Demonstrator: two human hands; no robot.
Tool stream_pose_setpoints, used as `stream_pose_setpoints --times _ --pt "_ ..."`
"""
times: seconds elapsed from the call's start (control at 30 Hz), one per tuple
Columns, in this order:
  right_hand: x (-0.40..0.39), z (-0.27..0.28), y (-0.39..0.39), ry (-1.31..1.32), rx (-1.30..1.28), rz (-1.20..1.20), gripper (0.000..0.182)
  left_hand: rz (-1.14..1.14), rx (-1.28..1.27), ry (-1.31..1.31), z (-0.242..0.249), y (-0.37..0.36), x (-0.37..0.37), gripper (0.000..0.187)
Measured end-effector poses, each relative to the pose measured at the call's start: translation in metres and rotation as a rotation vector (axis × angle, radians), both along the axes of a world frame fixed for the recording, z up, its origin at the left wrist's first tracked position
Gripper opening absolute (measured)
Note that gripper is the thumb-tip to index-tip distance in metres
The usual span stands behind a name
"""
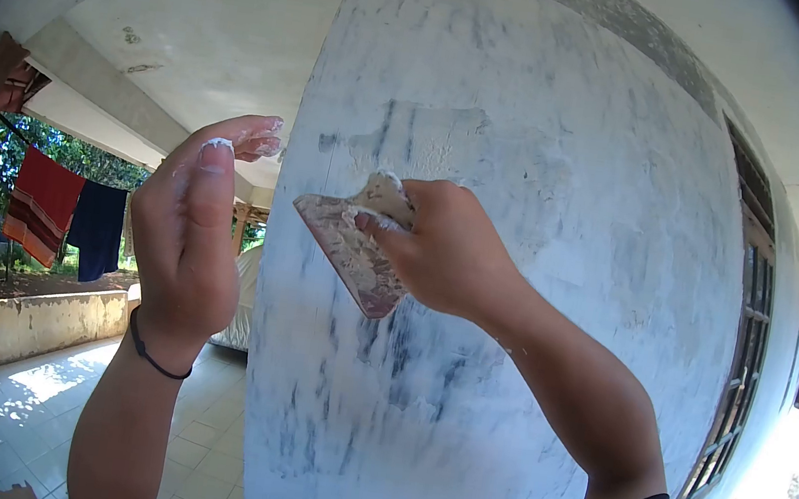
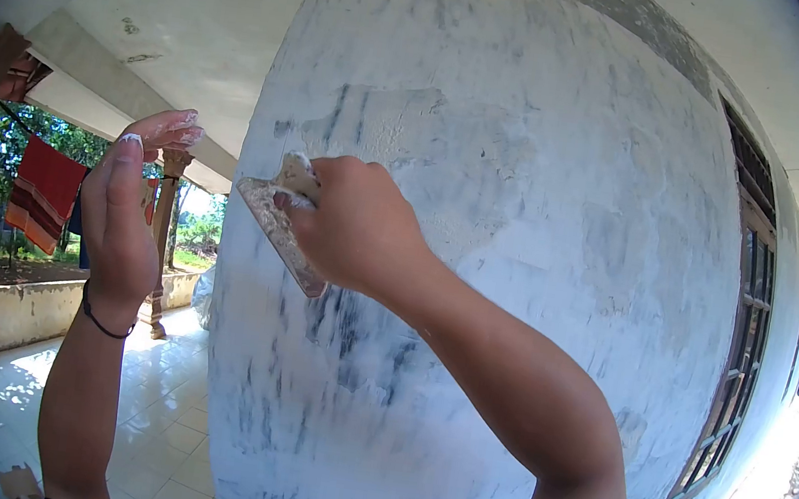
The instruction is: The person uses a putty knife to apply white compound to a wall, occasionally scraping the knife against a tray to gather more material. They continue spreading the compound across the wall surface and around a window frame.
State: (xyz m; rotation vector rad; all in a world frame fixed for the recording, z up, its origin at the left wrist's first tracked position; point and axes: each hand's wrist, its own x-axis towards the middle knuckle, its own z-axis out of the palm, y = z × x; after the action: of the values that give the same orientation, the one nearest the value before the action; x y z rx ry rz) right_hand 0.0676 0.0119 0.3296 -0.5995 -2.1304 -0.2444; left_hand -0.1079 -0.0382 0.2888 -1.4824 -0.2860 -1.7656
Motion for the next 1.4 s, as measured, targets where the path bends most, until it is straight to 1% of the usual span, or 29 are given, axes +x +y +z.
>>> stream_pose_setpoints --times 0.03,0.1,0.13,0.2,0.23,0.3,0.33,0.4,0.53,0.6,0.63,0.7,0.77,0.8,0.87,0.9,0.93,0.97,1.0,1.07,1.1,1.13,1.17,1.2,1.23,1.27,1.3,1.33,1.4 --pt "0.001 0.011 0.003 0.084 -0.05 -0.002 0.031 0.001 -0.002 0.0 0.001 -0.001 0.002 0.038" --pt "-0.001 0.031 0.027 0.285 -0.051 0.067 0.033 -0.009 -0.018 0.03 0.003 -0.002 0.005 0.038" --pt "0.001 0.041 0.032 0.284 -0.053 0.07 0.033 -0.007 -0.019 0.029 0.003 -0.001 0.005 0.038" --pt "0.009 0.059 0.041 0.546 -0.125 0.168 0.034 0.029 -0.007 0.091 0.003 0.004 0.005 0.038" --pt "0.015 0.068 0.047 0.546 -0.129 0.168 0.034 0.03 -0.012 0.091 0.003 0.007 0.004 0.038" --pt "0.025 0.081 0.059 0.703 -0.136 0.249 0.035 0.032 0.006 0.09 0.002 0.011 0.003 0.038" --pt "0.029 0.084 0.064 0.704 -0.14 0.246 0.035 0.03 0.002 0.091 0.002 0.012 0.004 0.038" --pt "0.034 0.088 0.074 0.785 -0.162 0.345 0.029 0.018 -0.016 0.084 0.001 0.013 0.006 0.036" --pt "0.032 0.086 0.097 0.785 -0.209 0.28 0.029 -0.018 -0.022 0.1 0.0 0.023 0.012 0.035" --pt "0.036 0.077 0.102 0.773 -0.171 0.078 0.028 0.038 -0.148 0.126 -0.004 0.023 0.013 0.044" --pt "0.043 0.076 0.104 0.771 -0.172 0.08 0.028 0.041 -0.149 0.125 -0.005 0.022 0.011 0.044" --pt "0.07 0.074 0.111 0.693 -0.032 -0.115 0.036 0.087 -0.139 0.158 -0.007 0.023 0.009 0.044" --pt "0.091 0.073 0.104 0.701 -0.015 -0.172 0.034 0.095 -0.153 0.146 -0.01 0.023 0.007 0.044" --pt "0.103 0.075 0.106 0.701 -0.013 -0.175 0.034 0.107 -0.159 0.134 -0.011 0.023 0.005 0.044" --pt "0.125 0.088 0.112 0.729 -0.067 -0.018 0.031 0.111 -0.174 0.131 -0.012 0.023 0.002 0.043" --pt "0.132 0.095 0.11 0.745 -0.055 0.092 0.027 0.116 -0.196 0.129 -0.013 0.024 0.0 0.043" --pt "0.131 0.101 0.101 0.77 -0.001 0.127 0.028 0.116 -0.198 0.125 -0.014 0.027 0.0 0.043" --pt "0.13 0.105 0.089 0.798 0.054 0.164 0.028 0.083 -0.133 0.108 -0.013 0.031 0.0 0.039" --pt "0.123 0.105 0.073 0.798 0.052 0.166 0.028 0.052 -0.067 0.093 -0.012 0.033 0.001 0.034" --pt "0.091 0.103 0.045 0.515 0.523 -0.381 0.028 0.04 -0.057 0.098 -0.012 0.033 0.001 0.035" --pt "0.073 0.104 0.061 0.503 0.744 -0.497 0.024 0.023 -0.047 0.104 -0.012 0.033 0.002 0.035" --pt "0.054 0.093 0.059 0.4 0.778 -0.502 0.017 0.022 -0.05 0.106 -0.013 0.031 0.005 0.035" --pt "0.04 0.092 0.082 0.28 0.924 -0.503 0.014 0.019 -0.051 0.086 -0.014 0.027 0.009 0.036" --pt "0.025 0.081 0.093 0.121 0.867 -0.602 0.014 0.017 -0.051 0.067 -0.014 0.025 0.011 0.036" --pt "0.01 0.063 0.092 0.062 0.652 -0.597 0.018 0.016 -0.051 0.067 -0.014 0.025 0.012 0.036" --pt "0.002 0.043 0.121 0.073 0.954 -0.617 0.023 0.007 -0.049 0.086 -0.015 0.026 0.012 0.036" --pt "-0.004 0.022 0.12 0.042 0.94 -0.618 0.027 -0.002 -0.05 0.103 -0.016 0.027 0.01 0.036" --pt "-0.007 -0.001 0.118 0.06 0.979 -0.573 0.031 -0.004 -0.049 0.099 -0.017 0.026 0.009 0.036" --pt "-0.007 -0.043 0.11 -0.035 1.016 -0.536 0.031 0.008 -0.048 0.12 -0.02 0.026 0.008 0.036"
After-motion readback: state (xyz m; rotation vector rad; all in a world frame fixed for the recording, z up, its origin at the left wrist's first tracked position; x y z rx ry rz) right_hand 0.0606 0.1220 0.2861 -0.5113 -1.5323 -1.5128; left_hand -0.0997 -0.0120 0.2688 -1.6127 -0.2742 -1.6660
